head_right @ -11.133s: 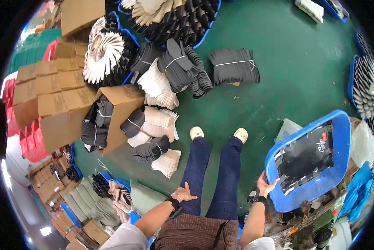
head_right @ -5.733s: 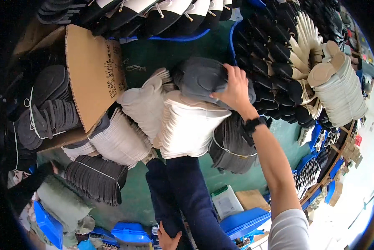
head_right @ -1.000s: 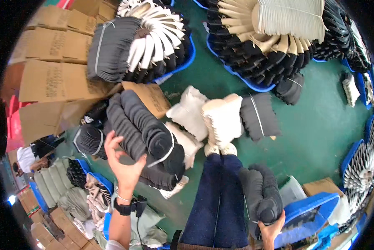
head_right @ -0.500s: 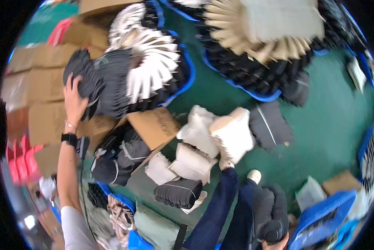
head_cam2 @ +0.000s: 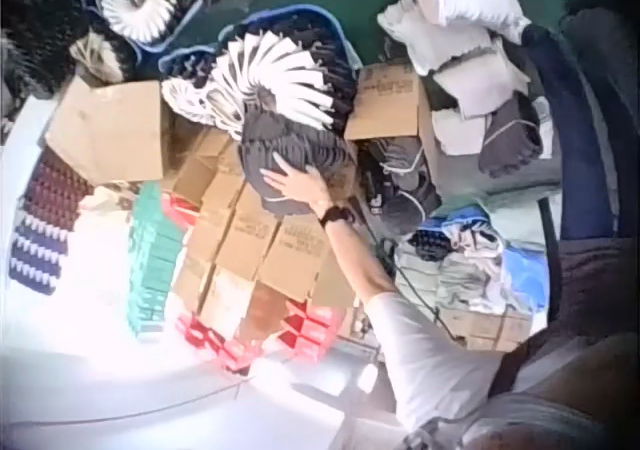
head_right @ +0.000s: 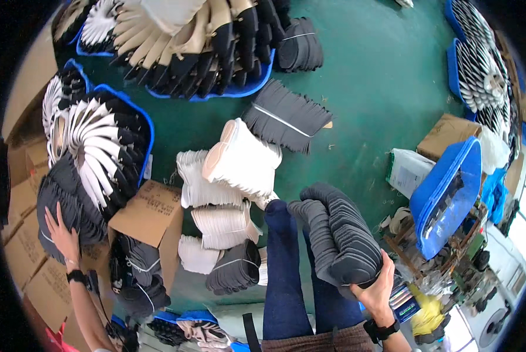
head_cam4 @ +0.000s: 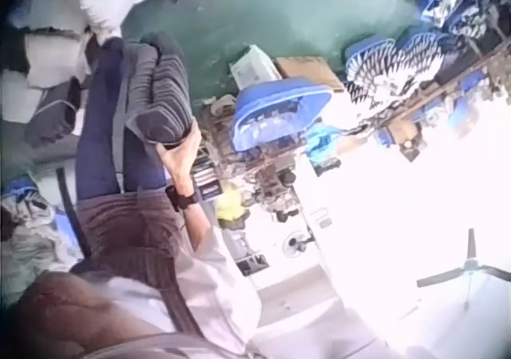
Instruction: The person gathers bundles of shoe insoles, pours liquid from a metal container into a machine, and then feeds the insoles through the machine's rollers one by one.
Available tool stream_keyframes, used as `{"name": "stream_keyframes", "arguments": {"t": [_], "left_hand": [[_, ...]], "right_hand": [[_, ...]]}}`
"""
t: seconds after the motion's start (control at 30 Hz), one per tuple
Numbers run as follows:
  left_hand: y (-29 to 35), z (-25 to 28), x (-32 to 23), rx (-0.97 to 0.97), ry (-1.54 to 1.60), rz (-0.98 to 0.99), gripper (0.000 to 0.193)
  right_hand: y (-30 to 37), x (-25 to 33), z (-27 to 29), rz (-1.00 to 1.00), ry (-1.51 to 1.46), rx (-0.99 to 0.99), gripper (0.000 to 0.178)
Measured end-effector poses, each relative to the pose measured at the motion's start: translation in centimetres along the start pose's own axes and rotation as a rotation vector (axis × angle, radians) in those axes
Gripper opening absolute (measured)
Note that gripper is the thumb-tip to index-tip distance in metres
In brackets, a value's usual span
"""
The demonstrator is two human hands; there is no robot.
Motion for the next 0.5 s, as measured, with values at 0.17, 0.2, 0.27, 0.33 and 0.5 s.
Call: {"name": "stream_keyframes", "arguments": {"t": [0.17, 0.2, 0.27, 0.33, 0.5], "left_hand": [[2.7, 1.0, 2.2, 0.047, 0.082, 0.061, 0.1], [2.3, 1.5, 1.7, 0.025, 0.057, 0.048, 0.1], [2.4, 2.8, -0.2, 0.033, 0.154, 0.126, 0.097], [1.3, 5.2, -8.3, 0.132, 0.616, 0.198, 0.093], [4.3, 15.8, -37.4, 0.638, 1.475, -0.13, 0.12]], "right_hand": [[-1.7, 1.2, 1.3, 0.091, -0.052, -0.021, 0.097], [-2.1, 1.4, 2.2, 0.127, -0.063, -0.044, 0.096], [-3.1, 2.5, 3.5, 0.161, -0.083, -0.046, 0.096], [-4.4, 3.4, 4.5, 0.23, -0.08, -0.064, 0.096], [-8.4, 6.5, 5.3, 0.283, -0.218, 0.037, 0.098]]}}
Point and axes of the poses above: each hand's wrist, its own y-axis away from the middle knuckle, its own z-axis out of the back of the hand, x = y × z, the point moved 8 cm from there along -y, towards the middle knuckle, and after that the axes turned 13 degrees about -z, right-handed, at the moved point
